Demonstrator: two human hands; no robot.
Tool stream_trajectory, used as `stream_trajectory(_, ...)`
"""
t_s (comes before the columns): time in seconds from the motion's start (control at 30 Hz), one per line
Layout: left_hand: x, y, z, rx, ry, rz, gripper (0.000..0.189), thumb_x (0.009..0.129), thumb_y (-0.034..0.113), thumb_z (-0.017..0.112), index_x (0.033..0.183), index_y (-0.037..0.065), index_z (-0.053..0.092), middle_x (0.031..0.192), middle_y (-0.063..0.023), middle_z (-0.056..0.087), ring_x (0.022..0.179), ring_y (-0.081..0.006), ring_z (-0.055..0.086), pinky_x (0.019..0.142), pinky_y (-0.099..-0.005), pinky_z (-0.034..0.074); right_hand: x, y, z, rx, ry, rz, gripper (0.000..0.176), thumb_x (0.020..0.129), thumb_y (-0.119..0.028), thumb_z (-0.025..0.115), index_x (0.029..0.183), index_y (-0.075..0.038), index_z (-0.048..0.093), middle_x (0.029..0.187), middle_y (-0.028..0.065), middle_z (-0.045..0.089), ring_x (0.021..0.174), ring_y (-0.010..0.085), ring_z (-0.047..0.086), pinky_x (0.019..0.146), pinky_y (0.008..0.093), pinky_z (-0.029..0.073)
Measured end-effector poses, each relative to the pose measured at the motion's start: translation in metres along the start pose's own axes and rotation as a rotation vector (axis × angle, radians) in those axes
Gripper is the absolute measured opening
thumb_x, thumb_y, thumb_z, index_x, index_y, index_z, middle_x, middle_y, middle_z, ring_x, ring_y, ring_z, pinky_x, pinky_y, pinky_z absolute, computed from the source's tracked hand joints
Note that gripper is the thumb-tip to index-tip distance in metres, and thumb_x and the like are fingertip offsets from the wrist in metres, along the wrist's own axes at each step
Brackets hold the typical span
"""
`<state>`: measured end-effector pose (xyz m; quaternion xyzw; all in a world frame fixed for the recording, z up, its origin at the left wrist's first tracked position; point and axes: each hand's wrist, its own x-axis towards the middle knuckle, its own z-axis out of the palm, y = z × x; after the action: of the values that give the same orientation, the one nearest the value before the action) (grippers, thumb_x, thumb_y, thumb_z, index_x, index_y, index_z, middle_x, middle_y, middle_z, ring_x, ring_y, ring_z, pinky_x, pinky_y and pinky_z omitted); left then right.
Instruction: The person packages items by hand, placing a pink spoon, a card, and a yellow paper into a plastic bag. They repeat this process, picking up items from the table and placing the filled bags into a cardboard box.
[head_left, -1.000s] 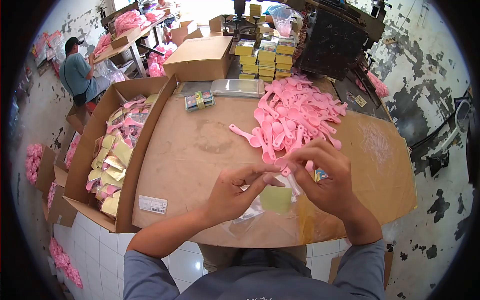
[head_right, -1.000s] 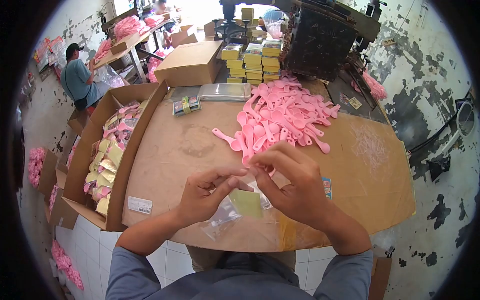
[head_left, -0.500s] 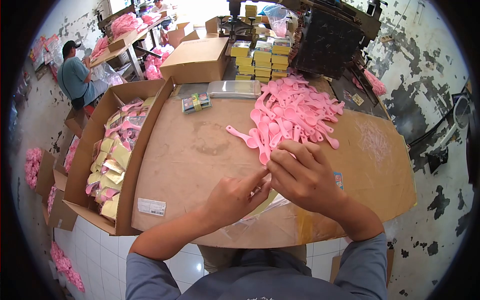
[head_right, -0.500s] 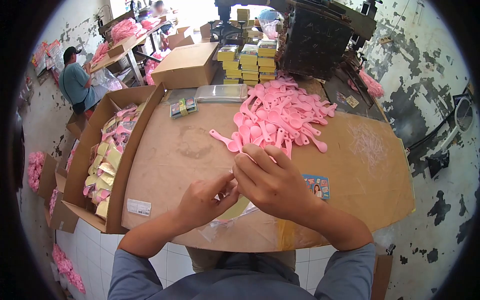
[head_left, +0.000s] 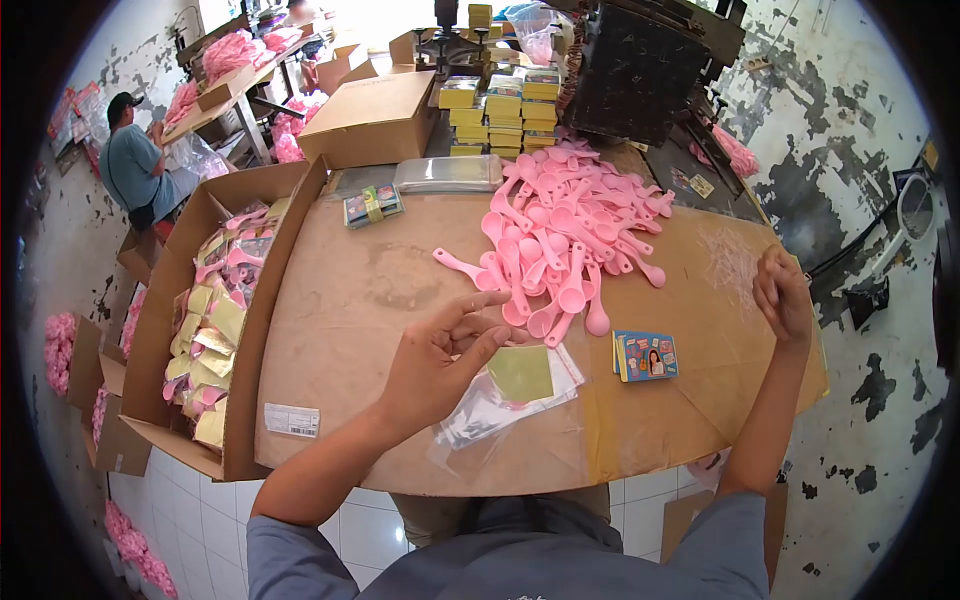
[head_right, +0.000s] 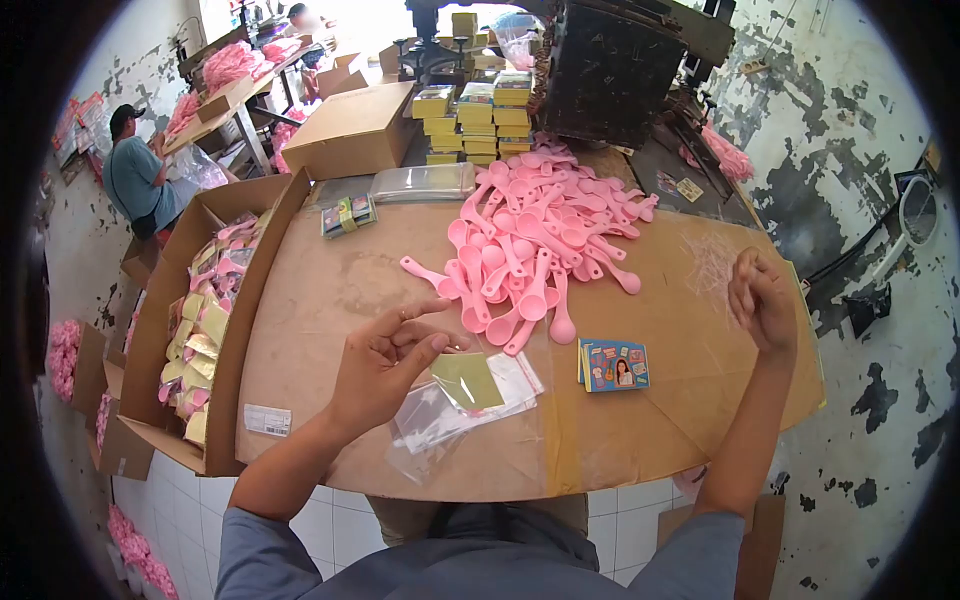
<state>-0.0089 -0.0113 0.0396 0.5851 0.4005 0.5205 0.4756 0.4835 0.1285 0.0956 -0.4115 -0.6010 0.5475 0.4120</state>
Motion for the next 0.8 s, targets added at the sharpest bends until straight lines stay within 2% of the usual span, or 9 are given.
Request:
stream_trajectory(0.03,-0.001,0.001,0.001,0.009,-0.004,-0.016,0.037,0.106,0.010,0.062,0.140,-0.004,0.055,0.109,-0.0126,0.078,0.099,-0.0106,0.071,0.083,-0.0256,0.056,0.006,0.030,-0.041,-0.264,0.202,-0.011,0.027,0.095,-0.003,0.060,0.121,-0.003,0.058,0.095,0.0124,0.062,0.086,0.0217,0.062,0.081,0.0350,0.052)
stream_trajectory(0.1,-0.001,-0.002,0.004,-0.009,-0.003,-0.001,0.036,0.107,0.010,0.061,0.139,-0.004,0.057,0.109,-0.0134,0.077,0.100,-0.0113,0.071,0.085,-0.0260,0.056,0.009,0.126,-0.125,-1.660,0.622,-0.293,0.046,0.090,0.003,0.062,0.136,-0.001,0.059,0.113,0.0199,0.068,0.106,0.0306,0.067,0.096,0.0416,0.054)
stream_trajectory(0.13,-0.001,-0.004,0.005,-0.016,-0.001,0.005,0.035,0.107,0.010,0.061,0.139,-0.004,0.057,0.109,-0.0138,0.077,0.100,-0.0116,0.071,0.086,-0.0262,0.056,-0.001,0.100,-0.071,-2.044,0.754,0.165,0.065,0.086,0.010,0.058,0.149,-0.004,0.052,0.136,0.0210,0.060,0.129,0.0387,0.055,0.113,0.0469,0.042)
stream_trajectory(0.33,0.005,-0.021,0.008,-0.099,0.048,-0.016,0.029,0.108,0.010,0.058,0.131,-0.007,0.062,0.108,-0.0169,0.076,0.100,-0.0186,0.074,0.090,-0.0299,0.060,-0.003,0.030,0.068,-1.396,0.640,-0.386,0.054,0.089,0.002,0.064,0.142,-0.005,0.057,0.129,0.0166,0.064,0.127,0.0343,0.057,0.108,0.0468,0.043)
stream_trajectory(0.4,0.005,-0.024,0.008,-0.119,0.033,-0.035,0.027,0.108,0.011,0.058,0.128,-0.007,0.063,0.107,-0.0168,0.076,0.100,-0.0195,0.074,0.090,-0.0310,0.061,-0.001,0.023,0.124,-1.064,0.349,-0.473,0.050,0.088,-0.006,0.072,0.137,-0.005,0.060,0.120,0.0132,0.068,0.117,0.0289,0.063,0.100,0.0436,0.047)
stream_trajectory(0.47,0.004,-0.025,0.008,-0.107,0.024,-0.053,0.026,0.108,0.011,0.058,0.126,-0.007,0.064,0.106,-0.0167,0.076,0.101,-0.0200,0.075,0.089,-0.0318,0.061,-0.007,0.015,0.180,-0.673,-0.122,-0.376,0.049,0.089,-0.012,0.076,0.135,-0.004,0.062,0.111,0.0097,0.071,0.104,0.0239,0.067,0.090,0.0392,0.052)
stream_trajectory(0.53,0.004,-0.025,0.008,-0.066,0.023,-0.066,0.025,0.108,0.012,0.059,0.124,-0.007,0.064,0.105,-0.0167,0.076,0.100,-0.0201,0.075,0.089,-0.0324,0.062,-0.012,0.017,0.231,-0.484,-0.311,-0.363,0.046,0.091,-0.015,0.078,0.133,-0.003,0.064,0.108,0.0078,0.072,0.098,0.0185,0.068,0.083,0.0344,0.053)
stream_trajectory(0.67,0.002,-0.024,0.007,-0.142,0.007,-0.050,0.026,0.107,0.012,0.060,0.125,-0.007,0.064,0.109,-0.0166,0.076,0.103,-0.0186,0.073,0.090,-0.0317,0.061,-0.002,0.031,0.262,-0.187,-0.441,-0.125,0.035,0.097,-0.008,0.073,0.131,-0.001,0.064,0.106,0.0052,0.070,0.094,0.0099,0.066,0.080,0.0271,0.052)
stream_trajectory(0.8,0.003,-0.023,0.008,-0.206,-0.018,-0.052,0.027,0.107,0.013,0.062,0.124,-0.007,0.067,0.113,-0.0145,0.075,0.104,-0.0148,0.071,0.090,-0.0286,0.059,0.010,0.041,0.259,-0.079,-0.419,-0.155,0.022,0.099,-0.003,0.069,0.120,0.000,0.067,0.104,0.0037,0.069,0.094,0.0084,0.064,0.081,0.0272,0.052)
